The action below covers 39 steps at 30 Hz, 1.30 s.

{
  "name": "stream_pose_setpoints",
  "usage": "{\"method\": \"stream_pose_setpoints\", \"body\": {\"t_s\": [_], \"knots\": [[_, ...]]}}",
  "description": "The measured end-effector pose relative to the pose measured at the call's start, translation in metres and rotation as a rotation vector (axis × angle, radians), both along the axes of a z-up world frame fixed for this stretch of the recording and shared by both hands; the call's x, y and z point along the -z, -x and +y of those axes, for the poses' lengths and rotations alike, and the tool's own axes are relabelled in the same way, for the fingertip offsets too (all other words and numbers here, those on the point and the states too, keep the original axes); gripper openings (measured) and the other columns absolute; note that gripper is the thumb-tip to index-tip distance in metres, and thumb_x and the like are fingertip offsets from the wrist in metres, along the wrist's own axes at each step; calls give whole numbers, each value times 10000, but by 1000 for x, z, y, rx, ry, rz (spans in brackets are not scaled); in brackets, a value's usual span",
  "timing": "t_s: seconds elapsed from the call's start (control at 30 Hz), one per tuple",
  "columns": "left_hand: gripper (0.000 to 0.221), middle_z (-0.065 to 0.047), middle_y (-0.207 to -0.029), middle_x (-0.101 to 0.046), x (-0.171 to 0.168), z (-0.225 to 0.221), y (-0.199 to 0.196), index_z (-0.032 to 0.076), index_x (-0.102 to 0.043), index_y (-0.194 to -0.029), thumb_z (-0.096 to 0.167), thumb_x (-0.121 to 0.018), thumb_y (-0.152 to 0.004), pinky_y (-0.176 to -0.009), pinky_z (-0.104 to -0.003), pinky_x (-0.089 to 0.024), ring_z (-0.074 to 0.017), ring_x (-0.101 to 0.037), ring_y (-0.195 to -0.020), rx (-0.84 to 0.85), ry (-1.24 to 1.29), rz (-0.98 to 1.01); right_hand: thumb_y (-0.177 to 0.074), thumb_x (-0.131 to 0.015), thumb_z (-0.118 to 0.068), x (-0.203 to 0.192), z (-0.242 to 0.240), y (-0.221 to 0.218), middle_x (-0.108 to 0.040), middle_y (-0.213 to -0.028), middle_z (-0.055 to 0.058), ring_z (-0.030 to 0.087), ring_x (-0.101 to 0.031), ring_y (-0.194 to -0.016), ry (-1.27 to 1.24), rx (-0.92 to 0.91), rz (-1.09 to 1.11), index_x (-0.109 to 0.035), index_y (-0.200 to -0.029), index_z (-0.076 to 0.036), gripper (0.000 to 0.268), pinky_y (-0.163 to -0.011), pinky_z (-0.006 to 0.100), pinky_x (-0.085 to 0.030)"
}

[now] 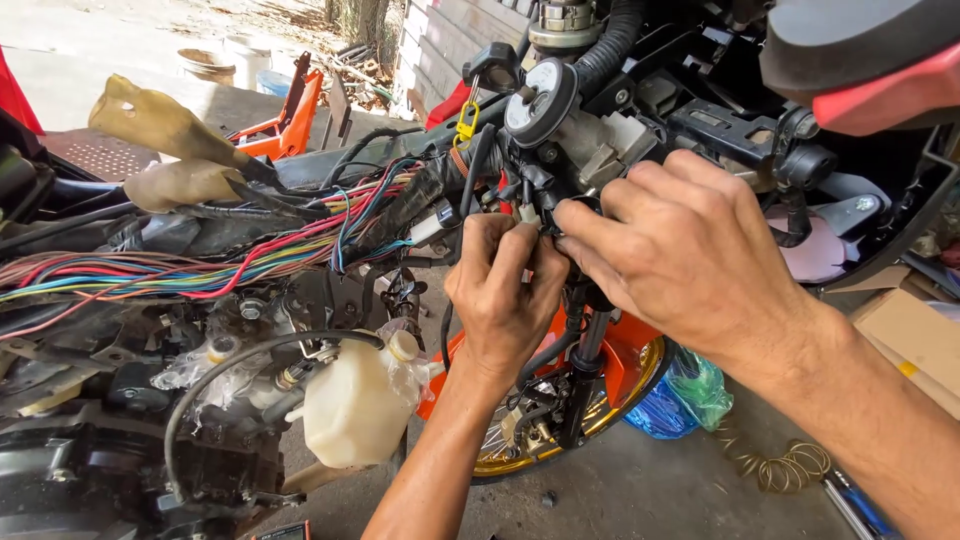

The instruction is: Connecting electrical wiring harnesses and fitting a plastic front cowl onto a motorcycle frame.

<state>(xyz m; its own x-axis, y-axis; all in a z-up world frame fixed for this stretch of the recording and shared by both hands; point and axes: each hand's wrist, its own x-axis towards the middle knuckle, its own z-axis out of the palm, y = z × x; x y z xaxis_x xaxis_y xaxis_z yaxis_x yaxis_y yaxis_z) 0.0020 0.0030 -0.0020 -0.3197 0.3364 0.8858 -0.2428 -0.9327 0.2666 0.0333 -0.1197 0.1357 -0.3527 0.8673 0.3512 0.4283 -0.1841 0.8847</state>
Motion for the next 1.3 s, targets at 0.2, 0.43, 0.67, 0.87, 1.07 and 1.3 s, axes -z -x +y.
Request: {"method": "stream_pose_setpoints", "body": {"t_s": [0.2,0.43,0.67,0.87,1.07,1.3], "knots": [[84,-137,-932,-522,8,8,-8,6,-623,-944,-22,-700,-926,-497,-303,-425,-192,-516,-632,-95,-34,1,-1000,-728,-256,1,14,-3,-505,-623,-45,187,-575,-641,26,-19,-54,-536,-816,-214,269,-668,335,-462],[89,-144,-926,-518,7,12,39,20,-622,-918,-3,-708,-927,-542,-331,-450,-216,-560,-673,-12,105,-14,-1030,-716,-85,0,5,-29,-653,-765,116,339,-650,-691,-135,-118,540,-602,-1054,-59,119,-605,484,-445],[151,-57,-885,-685,4,-29,41,32,-683,-1147,54,-649,-1002,-527,-284,-514,-136,-597,-616,315,104,197,-1090,-719,-75,1,4,-23,-743,-889,73,202,-727,-791,-221,-206,722,-655,-1082,-8,93,-637,347,-520],[575,-17,-661,-665,-2,-51,21,-20,-543,-1460,348,-502,-1019,-409,-253,-417,-62,-481,-442,1144,591,315,-1153,-617,102,-15,-4,-12,-729,-944,152,163,-673,-765,-298,-362,942,-642,-1223,70,81,-705,275,-556],[333,-71,-623,-642,-2,-53,2,-71,-695,-1195,191,-605,-1010,-381,-226,-412,-84,-471,-410,1295,726,-40,-991,-816,35,-20,-25,4,-741,-1168,224,349,-687,-1076,-66,-293,557,-695,-1235,120,286,-975,444,-563],[407,-74,-670,-652,3,-56,11,-16,-642,-1314,237,-606,-996,-387,-255,-396,-88,-467,-435,1259,706,87,-991,-788,-156,-6,-4,-10,-753,-933,62,247,-674,-873,-136,-123,524,-768,-978,-53,106,-776,406,-536]]}}
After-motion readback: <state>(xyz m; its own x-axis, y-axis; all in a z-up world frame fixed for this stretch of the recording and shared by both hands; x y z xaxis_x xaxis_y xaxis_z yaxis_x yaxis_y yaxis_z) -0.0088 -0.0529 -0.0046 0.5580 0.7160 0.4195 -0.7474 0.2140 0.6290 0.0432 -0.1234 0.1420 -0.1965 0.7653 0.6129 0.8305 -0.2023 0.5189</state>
